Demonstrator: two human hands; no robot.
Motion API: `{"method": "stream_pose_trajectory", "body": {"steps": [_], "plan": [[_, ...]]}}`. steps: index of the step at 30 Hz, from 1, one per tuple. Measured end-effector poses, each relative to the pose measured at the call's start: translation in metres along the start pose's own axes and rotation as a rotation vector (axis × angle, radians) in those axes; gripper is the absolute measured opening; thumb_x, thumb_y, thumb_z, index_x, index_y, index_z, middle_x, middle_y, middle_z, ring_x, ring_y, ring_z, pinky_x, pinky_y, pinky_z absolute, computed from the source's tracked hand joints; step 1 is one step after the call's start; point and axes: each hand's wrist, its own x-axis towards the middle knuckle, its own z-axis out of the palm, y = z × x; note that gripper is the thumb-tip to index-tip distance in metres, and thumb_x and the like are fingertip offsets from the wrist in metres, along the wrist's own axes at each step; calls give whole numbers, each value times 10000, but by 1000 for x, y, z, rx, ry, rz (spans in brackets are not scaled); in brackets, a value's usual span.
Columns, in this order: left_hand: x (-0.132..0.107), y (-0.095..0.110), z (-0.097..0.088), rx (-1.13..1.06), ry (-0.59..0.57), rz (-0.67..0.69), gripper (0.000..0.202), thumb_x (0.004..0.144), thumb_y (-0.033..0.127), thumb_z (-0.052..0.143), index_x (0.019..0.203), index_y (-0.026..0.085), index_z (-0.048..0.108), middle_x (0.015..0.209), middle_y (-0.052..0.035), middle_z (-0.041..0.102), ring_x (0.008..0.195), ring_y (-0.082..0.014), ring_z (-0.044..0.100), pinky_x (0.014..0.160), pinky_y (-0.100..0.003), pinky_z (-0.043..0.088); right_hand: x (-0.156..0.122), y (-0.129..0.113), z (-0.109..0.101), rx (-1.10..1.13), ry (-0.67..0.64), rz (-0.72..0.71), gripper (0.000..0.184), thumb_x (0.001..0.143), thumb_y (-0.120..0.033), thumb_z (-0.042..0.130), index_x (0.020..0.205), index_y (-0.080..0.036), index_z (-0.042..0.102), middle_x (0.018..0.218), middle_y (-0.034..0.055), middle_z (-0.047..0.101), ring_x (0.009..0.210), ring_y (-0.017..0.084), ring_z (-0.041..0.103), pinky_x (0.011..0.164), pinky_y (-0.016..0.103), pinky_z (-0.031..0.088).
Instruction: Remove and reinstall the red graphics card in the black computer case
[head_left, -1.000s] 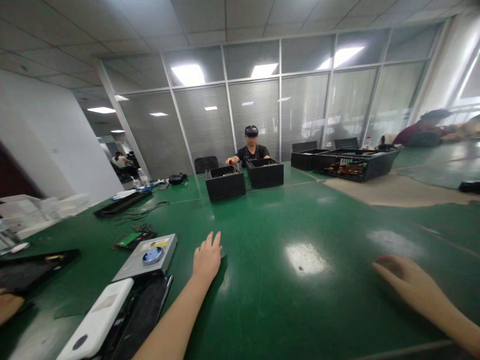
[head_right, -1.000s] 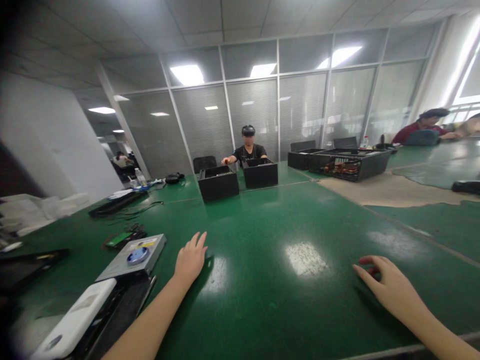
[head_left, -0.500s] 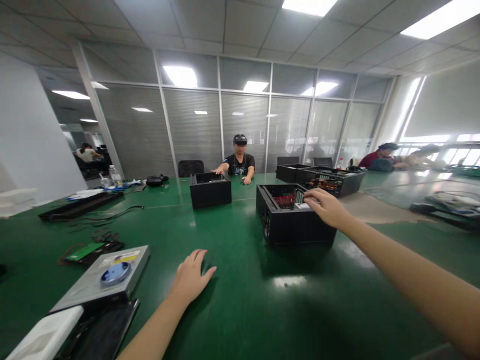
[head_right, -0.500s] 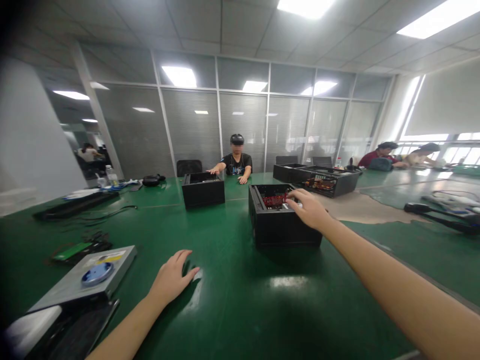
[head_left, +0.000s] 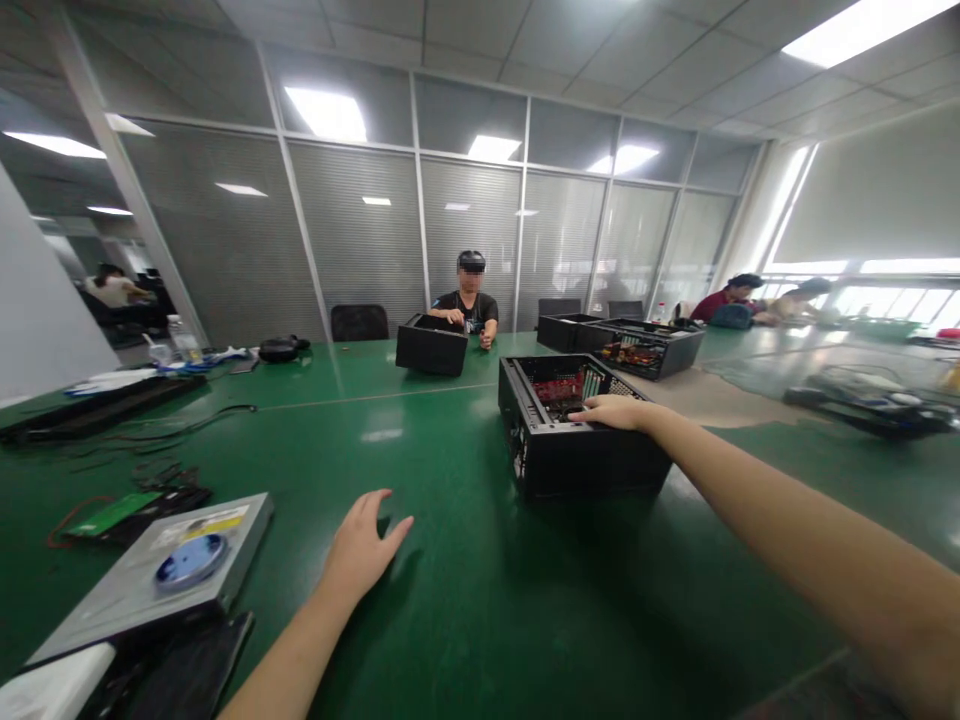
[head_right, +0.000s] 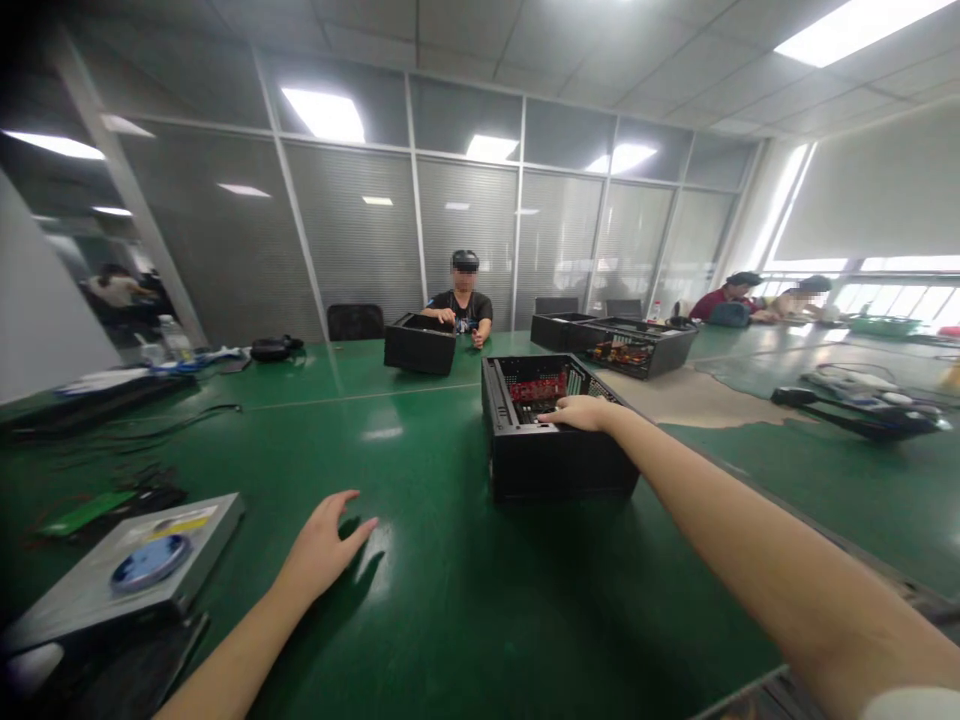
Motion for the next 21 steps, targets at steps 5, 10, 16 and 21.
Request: {"method": "stream_pose_trajectory", "body": {"steps": [5,10,16,21], "plan": [[-1,-6,1,-100,8,-57,653,838,599,574,1307,146,547,1330,-153,595,1119,-300,643,991,-453,516,-75,-26,1,33,-236,-124,810,885,-831,365,1179,-149,687,1238,181,686,1127,352,644,998,433,464],[-1,-10,-6,-104,74,-67,626,820,607,583,1267,169,560,1275,-137,630,1093,-302,652,978,-468,518,-168,-65,-30,66,-501,-425,828,905,-826,299,1236,-155,653,1202,166,690,1061,314,668,928,398,504],[0,-14,-9,-108,59,-93,601,819,598,559,1237,166,569,1259,-142,649,1057,-300,677,929,-462,543,-136,-85,-38,-170,-337,-596,677,921,-685,512,1286,-132,653,1193,176,695,1066,318,676,907,393,521],[2,-16,-9,-120,13,-101,607,833,597,563,1255,161,561,1285,-145,636,1067,-293,678,857,-421,565,-52,-99,15,-468,-265,-433,382,890,-307,678,1172,-51,697,1172,239,700,1032,328,701,830,385,547]]}}
